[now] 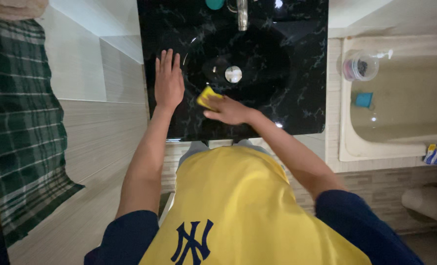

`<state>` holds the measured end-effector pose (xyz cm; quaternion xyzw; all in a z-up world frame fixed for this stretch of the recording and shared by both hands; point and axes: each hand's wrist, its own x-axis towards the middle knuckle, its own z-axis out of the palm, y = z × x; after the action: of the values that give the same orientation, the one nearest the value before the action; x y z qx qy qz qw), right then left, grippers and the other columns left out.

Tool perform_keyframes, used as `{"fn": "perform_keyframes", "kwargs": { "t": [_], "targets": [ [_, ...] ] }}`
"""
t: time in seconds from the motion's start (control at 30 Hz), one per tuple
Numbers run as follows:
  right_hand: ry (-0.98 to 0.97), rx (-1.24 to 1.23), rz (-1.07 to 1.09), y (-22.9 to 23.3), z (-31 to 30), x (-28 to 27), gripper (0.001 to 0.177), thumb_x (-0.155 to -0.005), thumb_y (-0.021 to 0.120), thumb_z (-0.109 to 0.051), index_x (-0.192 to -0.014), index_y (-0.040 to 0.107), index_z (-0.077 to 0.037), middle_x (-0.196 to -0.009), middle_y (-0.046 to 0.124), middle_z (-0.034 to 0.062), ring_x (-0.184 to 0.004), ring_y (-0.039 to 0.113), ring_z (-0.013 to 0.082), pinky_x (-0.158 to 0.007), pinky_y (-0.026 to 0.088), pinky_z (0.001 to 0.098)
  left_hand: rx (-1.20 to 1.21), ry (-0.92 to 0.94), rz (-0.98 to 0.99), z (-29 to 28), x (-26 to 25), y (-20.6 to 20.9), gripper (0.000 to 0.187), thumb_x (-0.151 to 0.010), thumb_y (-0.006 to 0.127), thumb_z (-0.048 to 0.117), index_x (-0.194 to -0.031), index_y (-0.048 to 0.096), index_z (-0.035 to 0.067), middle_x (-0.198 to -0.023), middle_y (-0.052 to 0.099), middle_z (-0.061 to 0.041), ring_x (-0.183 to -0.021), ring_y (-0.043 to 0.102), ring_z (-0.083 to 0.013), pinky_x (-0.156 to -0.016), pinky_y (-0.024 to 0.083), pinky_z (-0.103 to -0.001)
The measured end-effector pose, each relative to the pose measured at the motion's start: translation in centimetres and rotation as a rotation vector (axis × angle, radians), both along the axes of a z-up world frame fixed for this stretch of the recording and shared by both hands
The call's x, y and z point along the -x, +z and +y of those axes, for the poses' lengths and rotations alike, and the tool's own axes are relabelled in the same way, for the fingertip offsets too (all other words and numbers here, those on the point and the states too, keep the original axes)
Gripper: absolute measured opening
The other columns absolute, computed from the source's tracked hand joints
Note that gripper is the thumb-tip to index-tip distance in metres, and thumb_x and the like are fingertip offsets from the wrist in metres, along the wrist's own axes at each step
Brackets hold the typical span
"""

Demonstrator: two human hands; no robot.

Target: The person wipes a black sink and its chrome faucet using a yellow sponge.

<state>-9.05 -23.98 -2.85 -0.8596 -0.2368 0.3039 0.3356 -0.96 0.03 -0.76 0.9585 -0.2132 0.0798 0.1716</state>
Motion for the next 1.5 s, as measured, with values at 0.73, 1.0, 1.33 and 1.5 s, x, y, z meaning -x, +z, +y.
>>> {"fn": "perform_keyframes", "kwargs": {
  "t": [0.73,1.0,1.33,1.5],
  "targets": [
    [-0.052,0.304,0.236,3.7,-6.5,1.0,0.082,-0.097,0.035,-0.071,-0.155,0.043,-0.013,-0.160,0.043,0.0121,-0.150,0.036,0.0308,-0.122,0.026,0.0470,-0.020,0.014,0.011,-0.3,0.4,-0.3,0.043,-0.113,0.050,0.014,-0.152,0.051,-0.004,-0.162,0.037,-0.021,-0.154,0.028,-0.0371,-0.128,0.021,-0.052],
    [0.000,0.650,-0.431,-4.6,-14.3,-3.5,0.066,-0.092,0.056,-0.054,-0.142,0.057,-0.012,-0.158,0.041,0.0185,-0.149,0.033,0.0361,-0.118,0.021,0.0552,0.000,0.039,0.012,-0.4,0.4,-0.2,0.043,-0.111,0.050,0.012,-0.151,0.051,-0.002,-0.163,0.039,-0.020,-0.154,0.030,-0.0354,-0.128,0.022,-0.051],
    [0.304,0.784,-0.148,-1.7,-13.4,-3.0,0.050,-0.106,0.033,-0.049,-0.137,0.066,-0.028,-0.144,0.059,0.0126,-0.139,0.053,0.0321,-0.127,0.021,0.0620,-0.002,0.018,-0.022,-0.4,0.3,-0.1,0.042,-0.111,0.053,0.011,-0.150,0.053,-0.003,-0.161,0.040,-0.020,-0.154,0.032,-0.0369,-0.128,0.023,-0.052],
    [0.090,0.910,-0.673,-1.7,-18.3,-5.3,0.061,-0.102,0.050,-0.051,-0.144,0.062,-0.009,-0.162,0.045,0.0095,-0.152,0.038,0.0273,-0.124,0.011,0.0643,-0.008,0.030,-0.026,-0.3,0.3,-0.6,0.041,-0.112,0.053,0.011,-0.150,0.054,-0.003,-0.162,0.041,-0.020,-0.154,0.032,-0.0360,-0.128,0.023,-0.052]
  ]
}}
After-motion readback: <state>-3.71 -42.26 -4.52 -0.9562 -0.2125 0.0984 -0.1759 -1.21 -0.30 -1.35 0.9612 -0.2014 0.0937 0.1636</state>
